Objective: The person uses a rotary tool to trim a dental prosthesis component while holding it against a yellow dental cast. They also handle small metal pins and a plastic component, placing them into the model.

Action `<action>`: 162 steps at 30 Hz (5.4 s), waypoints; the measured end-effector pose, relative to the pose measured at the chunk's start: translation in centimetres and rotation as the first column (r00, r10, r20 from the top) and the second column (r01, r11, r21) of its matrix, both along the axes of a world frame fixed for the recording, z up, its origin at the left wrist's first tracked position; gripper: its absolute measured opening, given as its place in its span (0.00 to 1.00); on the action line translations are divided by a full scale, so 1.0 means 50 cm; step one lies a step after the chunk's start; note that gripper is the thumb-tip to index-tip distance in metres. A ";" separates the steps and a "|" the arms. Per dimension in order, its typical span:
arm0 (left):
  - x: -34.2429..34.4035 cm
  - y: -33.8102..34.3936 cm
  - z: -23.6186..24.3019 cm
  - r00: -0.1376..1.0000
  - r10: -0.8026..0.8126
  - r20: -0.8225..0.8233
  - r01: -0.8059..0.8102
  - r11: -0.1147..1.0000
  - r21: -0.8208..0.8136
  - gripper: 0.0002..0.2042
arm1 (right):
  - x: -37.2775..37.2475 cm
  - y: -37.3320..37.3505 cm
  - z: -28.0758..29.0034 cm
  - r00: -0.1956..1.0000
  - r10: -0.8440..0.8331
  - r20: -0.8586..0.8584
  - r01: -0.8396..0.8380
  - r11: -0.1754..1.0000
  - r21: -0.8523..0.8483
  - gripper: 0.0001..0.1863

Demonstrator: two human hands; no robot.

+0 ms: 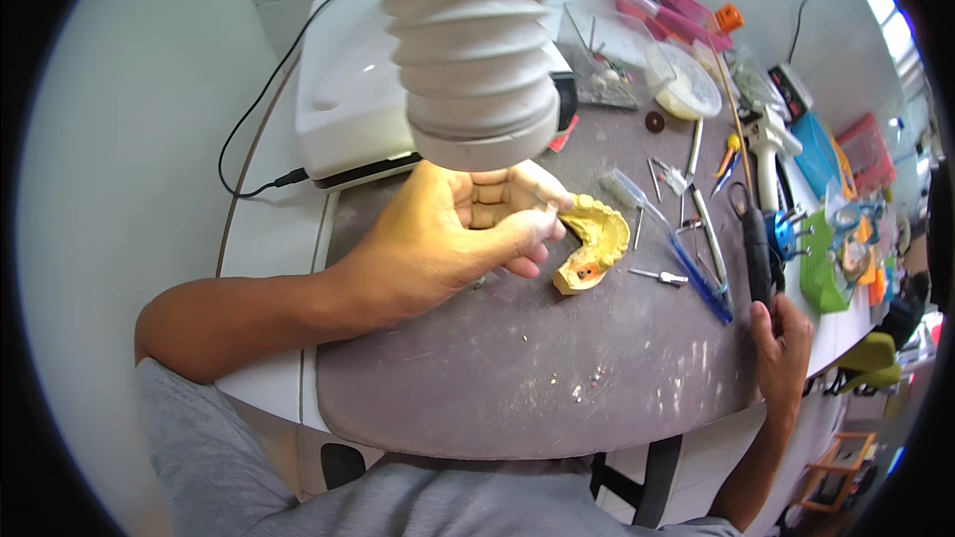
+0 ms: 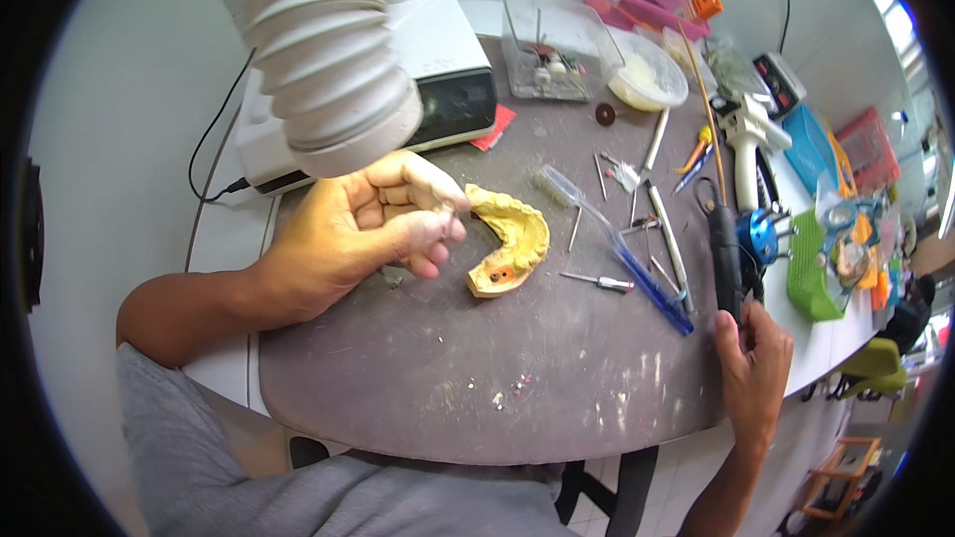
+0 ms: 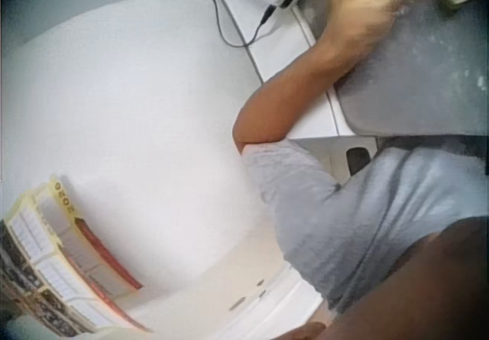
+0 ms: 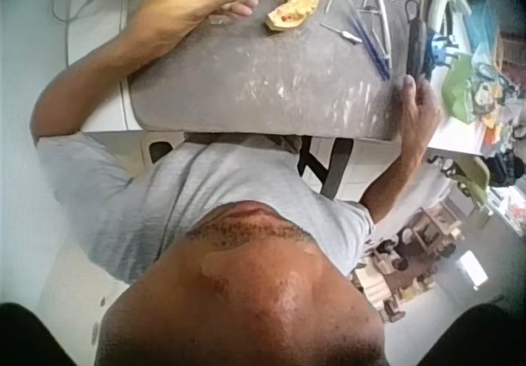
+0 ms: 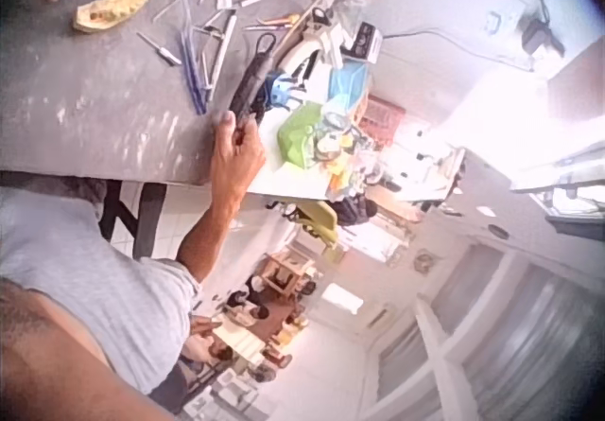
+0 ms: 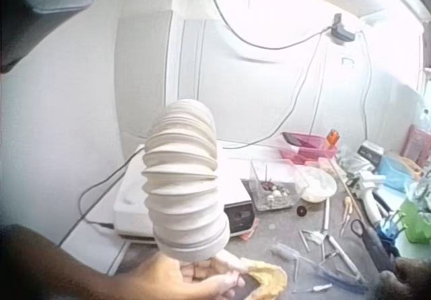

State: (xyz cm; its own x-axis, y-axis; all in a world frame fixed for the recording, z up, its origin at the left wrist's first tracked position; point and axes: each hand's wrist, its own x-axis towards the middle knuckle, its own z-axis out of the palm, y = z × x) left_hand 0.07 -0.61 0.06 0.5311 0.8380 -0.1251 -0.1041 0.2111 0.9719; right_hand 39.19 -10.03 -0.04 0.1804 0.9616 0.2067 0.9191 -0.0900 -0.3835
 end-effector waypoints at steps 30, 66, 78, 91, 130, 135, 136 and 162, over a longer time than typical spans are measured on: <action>0.013 0.008 -0.018 0.962 0.046 0.270 0.017 0.974 -0.226 0.16 | -0.299 0.156 -0.023 0.458 0.852 -0.252 -0.740 0.523 0.422 0.24; 0.013 0.006 -0.014 0.968 0.034 0.249 0.021 0.976 -0.215 0.15 | -0.306 0.164 -0.014 0.422 0.873 -0.242 -0.749 0.487 0.449 0.19; 0.014 0.002 -0.019 0.978 0.053 0.202 -0.007 0.975 -0.221 0.13 | -0.303 0.159 -0.013 0.441 0.858 -0.262 -0.743 0.513 0.430 0.19; 0.008 0.004 -0.018 0.989 0.004 0.146 0.023 0.983 -0.182 0.09 | -0.303 0.158 -0.009 0.454 0.854 -0.254 -0.746 0.520 0.415 0.20; 0.010 0.008 -0.018 0.986 0.029 0.165 0.003 0.983 -0.185 0.12 | -0.300 0.159 -0.010 0.448 0.860 -0.245 -0.750 0.511 0.421 0.21; 0.009 0.009 -0.020 0.982 0.004 0.188 0.035 0.979 -0.203 0.13 | -0.302 0.159 -0.007 0.441 0.864 -0.244 -0.755 0.504 0.419 0.21; 0.010 0.009 -0.019 0.980 0.010 0.201 0.034 0.976 -0.216 0.13 | -0.302 0.159 -0.004 0.437 0.864 -0.250 -0.756 0.504 0.418 0.21; 0.008 0.013 -0.020 0.995 0.012 0.099 -0.009 1.000 -0.026 0.08 | -0.246 0.155 0.020 0.330 0.454 -0.828 -0.262 0.886 0.382 0.11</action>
